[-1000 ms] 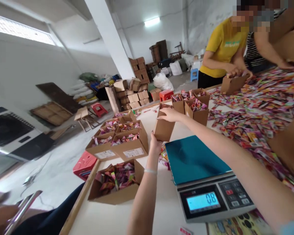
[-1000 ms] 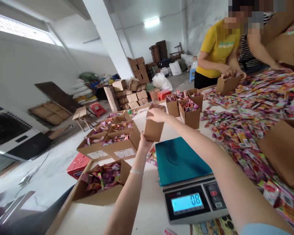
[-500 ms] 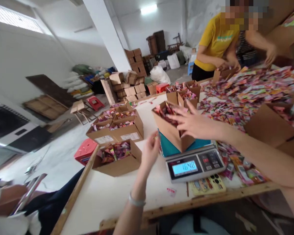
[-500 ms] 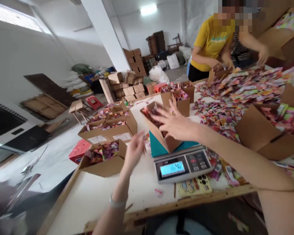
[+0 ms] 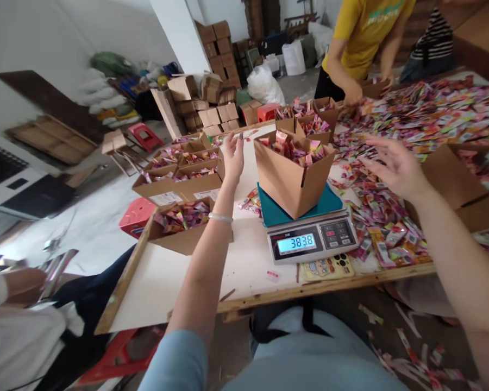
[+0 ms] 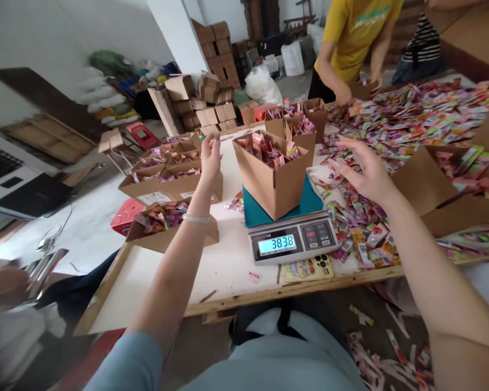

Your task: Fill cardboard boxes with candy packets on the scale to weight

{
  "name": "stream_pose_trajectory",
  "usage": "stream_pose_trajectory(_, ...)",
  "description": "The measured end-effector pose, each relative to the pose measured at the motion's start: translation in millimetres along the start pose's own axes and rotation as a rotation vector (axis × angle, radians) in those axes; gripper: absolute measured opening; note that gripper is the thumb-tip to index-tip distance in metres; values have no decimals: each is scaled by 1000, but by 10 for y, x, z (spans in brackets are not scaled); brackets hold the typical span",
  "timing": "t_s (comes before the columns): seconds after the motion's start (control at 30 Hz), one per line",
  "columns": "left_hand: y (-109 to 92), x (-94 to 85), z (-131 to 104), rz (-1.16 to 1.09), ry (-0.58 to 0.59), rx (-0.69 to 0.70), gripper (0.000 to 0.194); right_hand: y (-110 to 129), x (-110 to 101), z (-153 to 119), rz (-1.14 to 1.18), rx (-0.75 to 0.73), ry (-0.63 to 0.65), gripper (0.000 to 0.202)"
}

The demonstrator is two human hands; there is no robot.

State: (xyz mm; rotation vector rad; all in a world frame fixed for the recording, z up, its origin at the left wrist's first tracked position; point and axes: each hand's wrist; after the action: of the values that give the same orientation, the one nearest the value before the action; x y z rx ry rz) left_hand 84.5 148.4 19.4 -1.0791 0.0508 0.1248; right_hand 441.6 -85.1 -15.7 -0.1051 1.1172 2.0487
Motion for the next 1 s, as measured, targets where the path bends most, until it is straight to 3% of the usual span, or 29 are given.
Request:
stream_pose_trajectory(0.17,10,9,-22,-30,51,-52,50,-327,63,-201,81,186,-66,35)
stream_pose_trajectory(0.33,55,92,-6,-41,88,-80,47,-327,219,-318,92,147,41,53)
stream_pose_trajectory(0.43,82,121,-23,-40,120,-118,54,-480,167,-354,-210,240,90,62)
stream_pose_trajectory(0.53,85,131,-72,-55,145,-122,58,-728,127,-611,-687,583,263,85)
stream_pose_trajectory(0.6,78,139,-107,-76,195,-61,59,-848,190,-931,-852,757,370,97)
stream_pose_trajectory(0.7,51,160,-155,-70,291,74,64,-919,348,-1392,-919,683,379,78)
stream_pose_trajectory(0.77,7,168,-204,21,288,136,71,-942,397,-1522,-923,571,380,64)
stream_pose_trajectory(0.87,-128,145,-349,278,172,198,71,-1004,319,-1448,-926,534,359,63)
stream_pose_trajectory(1.0,-365,63,-687,554,41,246,70,-1111,130,-1301,-1009,652,287,74)
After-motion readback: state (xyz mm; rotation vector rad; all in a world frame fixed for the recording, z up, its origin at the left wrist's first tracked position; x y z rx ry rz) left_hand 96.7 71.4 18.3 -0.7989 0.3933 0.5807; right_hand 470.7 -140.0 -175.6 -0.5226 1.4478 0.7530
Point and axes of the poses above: each hand's wrist, its own z-axis towards the middle knuckle, its own x-axis out of the palm, y = z × x, and after that the axes turned 4 degrees about -y, right-handed
